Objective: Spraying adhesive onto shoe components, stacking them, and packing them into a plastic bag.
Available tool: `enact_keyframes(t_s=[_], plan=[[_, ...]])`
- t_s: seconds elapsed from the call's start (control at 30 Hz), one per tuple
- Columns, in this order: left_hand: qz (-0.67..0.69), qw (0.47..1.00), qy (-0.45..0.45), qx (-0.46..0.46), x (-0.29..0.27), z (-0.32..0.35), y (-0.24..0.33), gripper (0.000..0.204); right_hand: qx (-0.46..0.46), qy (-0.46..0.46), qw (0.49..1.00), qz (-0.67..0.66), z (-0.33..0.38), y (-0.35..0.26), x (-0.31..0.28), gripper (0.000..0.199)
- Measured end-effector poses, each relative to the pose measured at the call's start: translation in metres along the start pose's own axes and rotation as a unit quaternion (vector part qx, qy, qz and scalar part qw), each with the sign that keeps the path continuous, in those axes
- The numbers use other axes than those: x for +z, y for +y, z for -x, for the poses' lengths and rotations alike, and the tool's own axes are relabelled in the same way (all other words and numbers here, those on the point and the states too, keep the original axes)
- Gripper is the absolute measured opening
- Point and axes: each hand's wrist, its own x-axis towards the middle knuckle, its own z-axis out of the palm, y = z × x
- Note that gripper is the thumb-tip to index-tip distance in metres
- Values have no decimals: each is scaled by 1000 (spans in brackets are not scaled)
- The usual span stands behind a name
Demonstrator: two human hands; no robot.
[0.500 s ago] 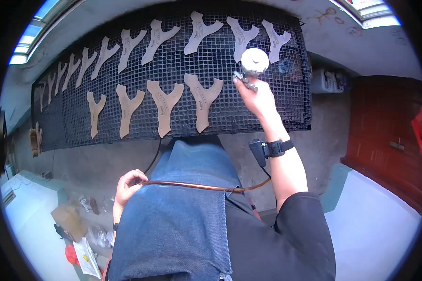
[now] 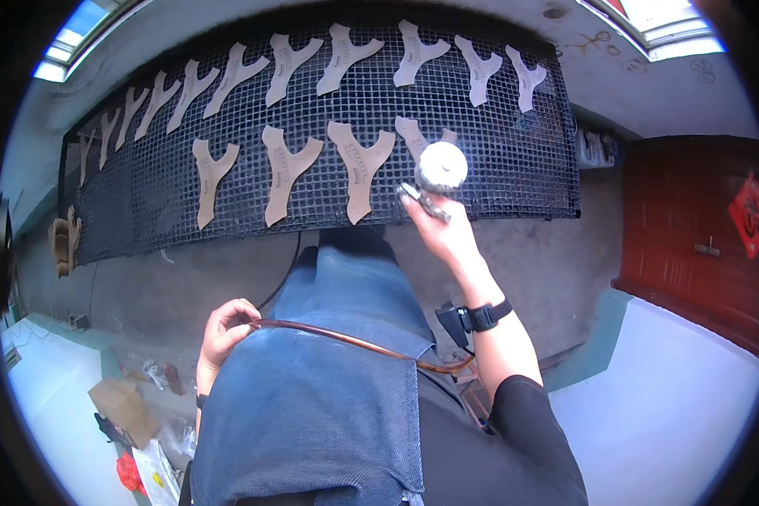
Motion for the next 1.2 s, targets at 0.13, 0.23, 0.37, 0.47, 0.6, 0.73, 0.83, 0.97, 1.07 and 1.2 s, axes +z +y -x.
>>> enact_keyframes(t_s=[0.13, 0.23, 0.37, 0.47, 0.6, 0.73, 0.83, 0.97, 1.07, 1.2], plan=[[20, 1000, 4, 0, -14, 6, 1, 28, -43, 38, 997, 48, -31, -25, 16, 33], [2, 1000, 12, -1, -11, 2, 7, 29, -92, 78, 991, 61, -55, -40, 21, 35], [27, 999, 20, -12, -7, -5, 11, 30, -106, 62, 989, 78, -78, -45, 23, 37], [26, 999, 25, -20, -2, -10, 12, 30, -68, 2, 994, 86, -81, -37, 19, 38], [28, 999, 36, -21, -1, -23, 14, 29, -77, -21, 989, 126, -83, -25, 8, 39], [41, 998, 42, -23, 4, -29, 19, 27, -35, 7, 993, 115, -112, -21, -1, 38], [33, 998, 46, -16, 5, -29, 20, 25, -83, 33, 993, 81, -130, -29, 0, 38], [32, 996, 78, -1, 9, -18, 15, 26, -107, -3, 994, 36, -136, -59, 12, 39], [54, 995, 86, -3, 14, -13, 16, 25, -116, -27, 991, 63, -147, -60, 26, 40], [66, 993, 102, -4, 15, 1, 10, 25, -126, -74, 983, 112, -140, -56, 45, 42]])
